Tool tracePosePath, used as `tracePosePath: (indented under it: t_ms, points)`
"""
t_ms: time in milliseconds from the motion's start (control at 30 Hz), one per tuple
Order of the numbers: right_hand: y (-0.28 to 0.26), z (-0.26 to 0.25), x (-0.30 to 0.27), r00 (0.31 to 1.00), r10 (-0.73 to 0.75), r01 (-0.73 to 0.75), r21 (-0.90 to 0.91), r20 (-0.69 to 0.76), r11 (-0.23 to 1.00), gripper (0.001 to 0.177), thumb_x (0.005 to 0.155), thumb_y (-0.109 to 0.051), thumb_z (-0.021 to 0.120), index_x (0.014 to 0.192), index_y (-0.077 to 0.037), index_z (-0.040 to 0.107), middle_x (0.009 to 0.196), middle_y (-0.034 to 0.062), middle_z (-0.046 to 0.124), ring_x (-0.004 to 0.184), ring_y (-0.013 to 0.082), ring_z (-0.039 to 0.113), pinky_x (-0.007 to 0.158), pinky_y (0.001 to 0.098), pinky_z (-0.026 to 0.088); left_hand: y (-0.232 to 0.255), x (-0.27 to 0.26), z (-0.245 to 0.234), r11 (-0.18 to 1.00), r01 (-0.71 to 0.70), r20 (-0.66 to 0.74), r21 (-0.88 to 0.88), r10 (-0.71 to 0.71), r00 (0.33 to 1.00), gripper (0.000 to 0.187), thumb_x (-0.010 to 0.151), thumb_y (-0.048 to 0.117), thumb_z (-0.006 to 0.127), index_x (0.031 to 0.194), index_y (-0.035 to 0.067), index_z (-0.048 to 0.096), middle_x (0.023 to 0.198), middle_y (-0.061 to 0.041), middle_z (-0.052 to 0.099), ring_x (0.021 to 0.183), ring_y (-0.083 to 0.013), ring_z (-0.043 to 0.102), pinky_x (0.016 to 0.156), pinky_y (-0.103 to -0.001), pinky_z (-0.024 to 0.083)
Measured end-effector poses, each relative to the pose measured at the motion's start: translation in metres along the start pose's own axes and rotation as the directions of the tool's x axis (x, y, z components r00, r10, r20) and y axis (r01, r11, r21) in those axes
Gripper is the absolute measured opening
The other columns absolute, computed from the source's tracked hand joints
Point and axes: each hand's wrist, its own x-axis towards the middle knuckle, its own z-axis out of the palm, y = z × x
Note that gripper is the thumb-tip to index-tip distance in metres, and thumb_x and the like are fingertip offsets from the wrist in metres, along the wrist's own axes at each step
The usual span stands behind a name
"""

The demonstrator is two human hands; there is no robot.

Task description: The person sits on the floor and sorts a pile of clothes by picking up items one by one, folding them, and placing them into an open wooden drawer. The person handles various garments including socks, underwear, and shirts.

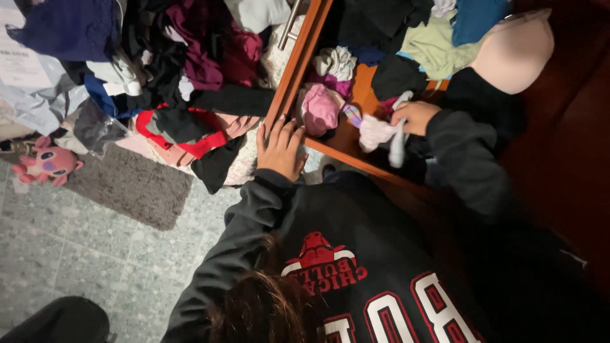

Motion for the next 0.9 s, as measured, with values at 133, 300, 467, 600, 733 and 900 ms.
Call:
tracePosePath:
  t_ms: [133, 300, 467, 600, 733, 900]
  points:
    - [-0.005, -0.024, -0.027, 0.976, -0.107, 0.131, 0.117, -0.190, 0.985, 0.029, 0.070, 0.004, 0.064, 0.096, -0.004, 0.072, 0.108, 0.0106, 0.070, 0.102, 0.0317, 0.068, 0.089, 0.0407, 0.053, 0.002, 0.001, 0.002, 1.000, 0.015, -0.009, 0.007, -0.015, 1.000, 0.068, 0.078, 0.034, 0.080, 0.138, 0.014, 0.056, 0.146, -0.009, 0.051, 0.146, -0.0294, 0.037, 0.120, -0.062, 0.014]
    - [-0.053, -0.041, -0.047, 0.930, -0.124, 0.217, 0.245, -0.345, 0.945, 0.022, 0.074, 0.003, 0.064, 0.095, 0.000, 0.070, 0.107, 0.0102, 0.068, 0.103, 0.0279, 0.067, 0.093, 0.0362, 0.051, 0.022, 0.023, 0.004, 0.993, 0.006, 0.029, -0.122, -0.002, 1.000, 0.066, 0.083, 0.041, 0.080, 0.137, 0.010, 0.056, 0.137, -0.013, 0.059, 0.137, -0.0309, 0.047, 0.118, -0.060, 0.020]
    - [-0.110, -0.057, -0.055, 0.893, -0.117, 0.291, 0.358, -0.435, 0.887, 0.014, 0.080, -0.002, 0.071, 0.094, 0.000, 0.069, 0.107, 0.0084, 0.068, 0.103, 0.0232, 0.066, 0.093, 0.0335, 0.050, 0.047, 0.063, 0.064, 0.618, 0.123, 0.180, -0.776, 0.030, 0.983, 0.074, 0.092, 0.037, 0.078, 0.146, -0.001, 0.042, 0.134, -0.016, 0.061, 0.130, -0.0317, 0.055, 0.113, -0.044, 0.039]
    - [-0.137, -0.062, -0.063, 0.888, -0.040, 0.324, 0.563, -0.457, 0.761, 0.021, 0.085, -0.001, 0.071, 0.106, -0.003, 0.069, 0.110, 0.0067, 0.068, 0.106, 0.0150, 0.064, 0.096, 0.0290, 0.049, 0.030, 0.079, 0.139, -0.008, 0.374, 0.373, -0.927, 0.044, 0.927, 0.047, 0.095, 0.020, 0.069, 0.134, -0.003, 0.055, 0.121, -0.012, 0.070, 0.112, -0.0237, 0.065, 0.099, -0.038, 0.050]
    - [-0.106, -0.044, -0.074, 0.852, 0.208, 0.264, 0.736, -0.481, 0.623, 0.021, 0.090, -0.001, 0.068, 0.110, -0.004, 0.068, 0.104, 0.0042, 0.072, 0.095, 0.0103, 0.067, 0.083, 0.0261, 0.054, 0.006, 0.086, 0.132, -0.374, 0.295, 0.330, -0.879, -0.033, 0.943, 0.032, 0.098, 0.010, 0.063, 0.126, -0.004, 0.065, 0.116, -0.010, 0.073, 0.105, -0.0210, 0.069, 0.095, -0.035, 0.053]
    - [-0.061, -0.029, -0.097, 0.890, 0.307, -0.057, 0.584, -0.338, 0.809, 0.016, 0.090, -0.008, 0.073, 0.104, -0.002, 0.071, 0.094, 0.0103, 0.072, 0.085, 0.0163, 0.066, 0.077, 0.0311, 0.053, -0.014, 0.090, 0.105, -0.477, 0.239, 0.352, -0.846, -0.163, 0.922, 0.030, 0.100, 0.007, 0.061, 0.126, -0.005, 0.065, 0.117, -0.012, 0.073, 0.106, -0.0240, 0.068, 0.095, -0.037, 0.053]
